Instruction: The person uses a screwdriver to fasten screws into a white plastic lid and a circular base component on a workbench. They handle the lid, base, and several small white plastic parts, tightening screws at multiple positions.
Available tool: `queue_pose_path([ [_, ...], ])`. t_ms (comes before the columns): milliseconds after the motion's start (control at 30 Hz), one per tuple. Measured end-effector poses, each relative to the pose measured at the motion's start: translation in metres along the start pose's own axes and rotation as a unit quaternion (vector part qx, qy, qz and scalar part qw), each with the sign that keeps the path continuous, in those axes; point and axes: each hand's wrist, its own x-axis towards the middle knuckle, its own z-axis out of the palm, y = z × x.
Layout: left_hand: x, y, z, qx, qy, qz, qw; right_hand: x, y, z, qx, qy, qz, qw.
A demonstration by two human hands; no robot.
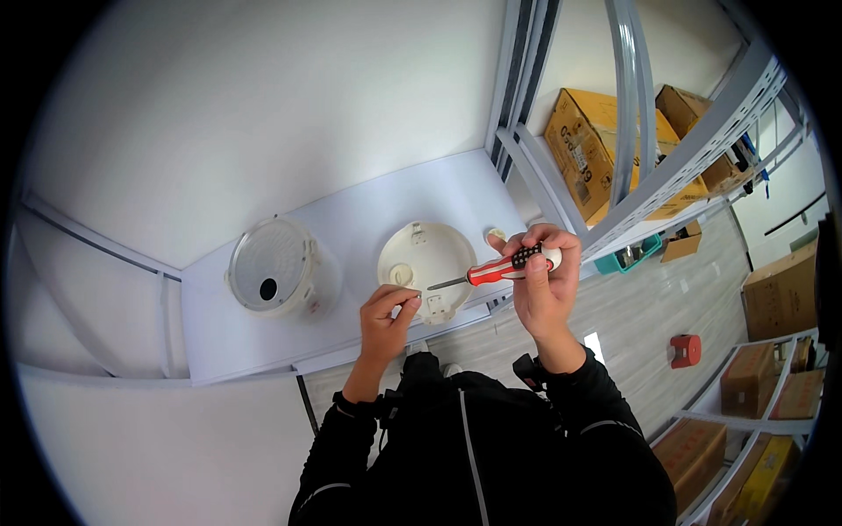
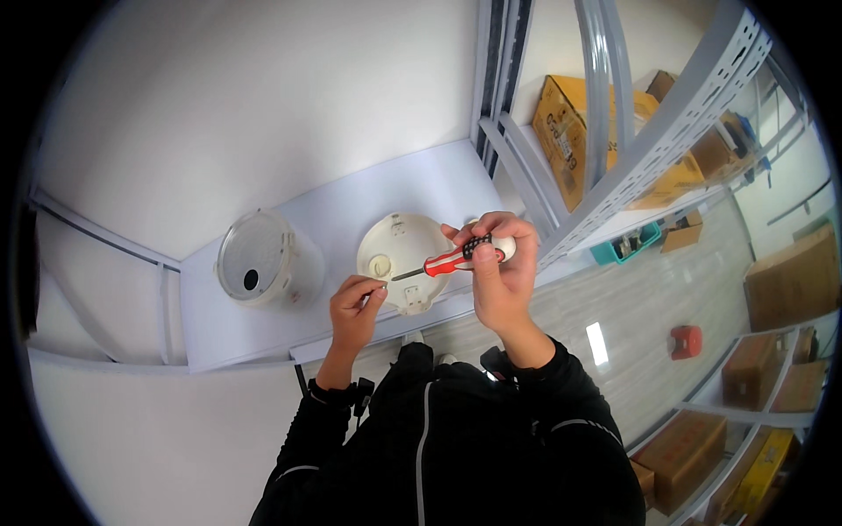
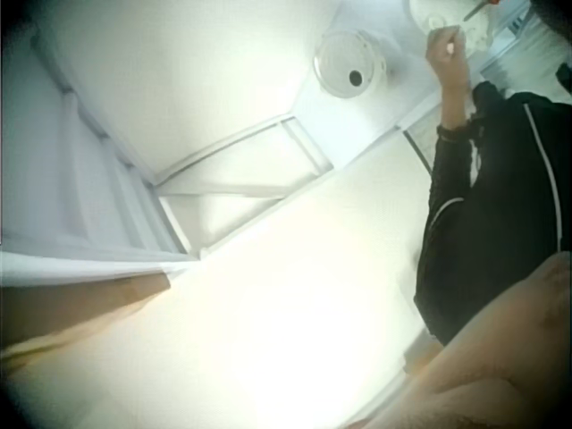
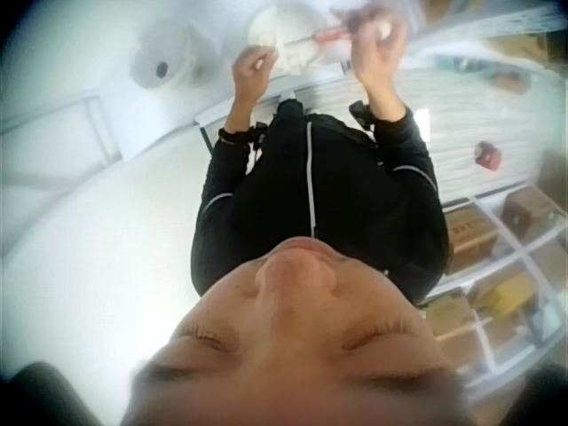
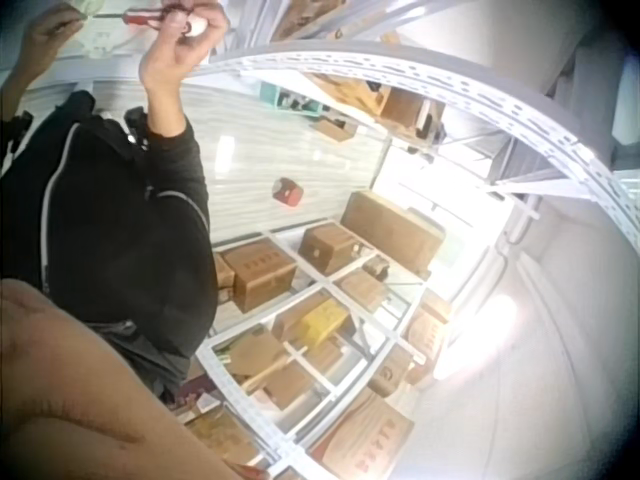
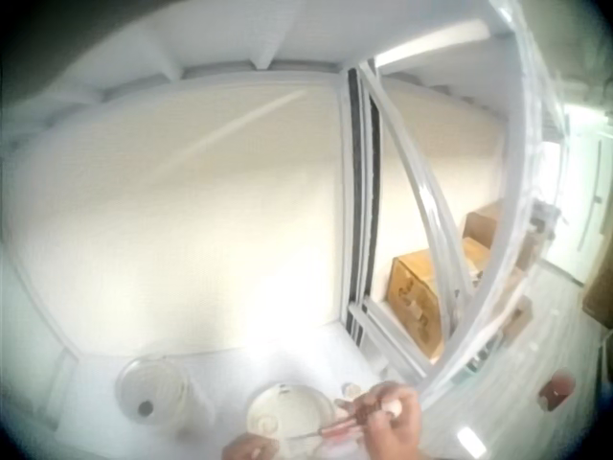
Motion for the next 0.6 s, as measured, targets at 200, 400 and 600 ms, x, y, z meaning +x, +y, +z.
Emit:
queue_pose_path([
  [200,-0.003,0.01,0.0,-0.011,0.0,-0.002,1.0,-0.004,0.0,0.007,0.016,-0.012,0.008,1.0],
  [400,-0.01,0.011,-0.005,-0.008,0.007,-0.004,1.0,-0.008,0.0,0.012,0.025,-0.01,0.013,1.0],
  [600,-0.015,0.012,-0.007,-0.001,0.013,0.001,1.0,-0.011,0.002,0.014,0.022,-0.024,0.015,0.999],
])
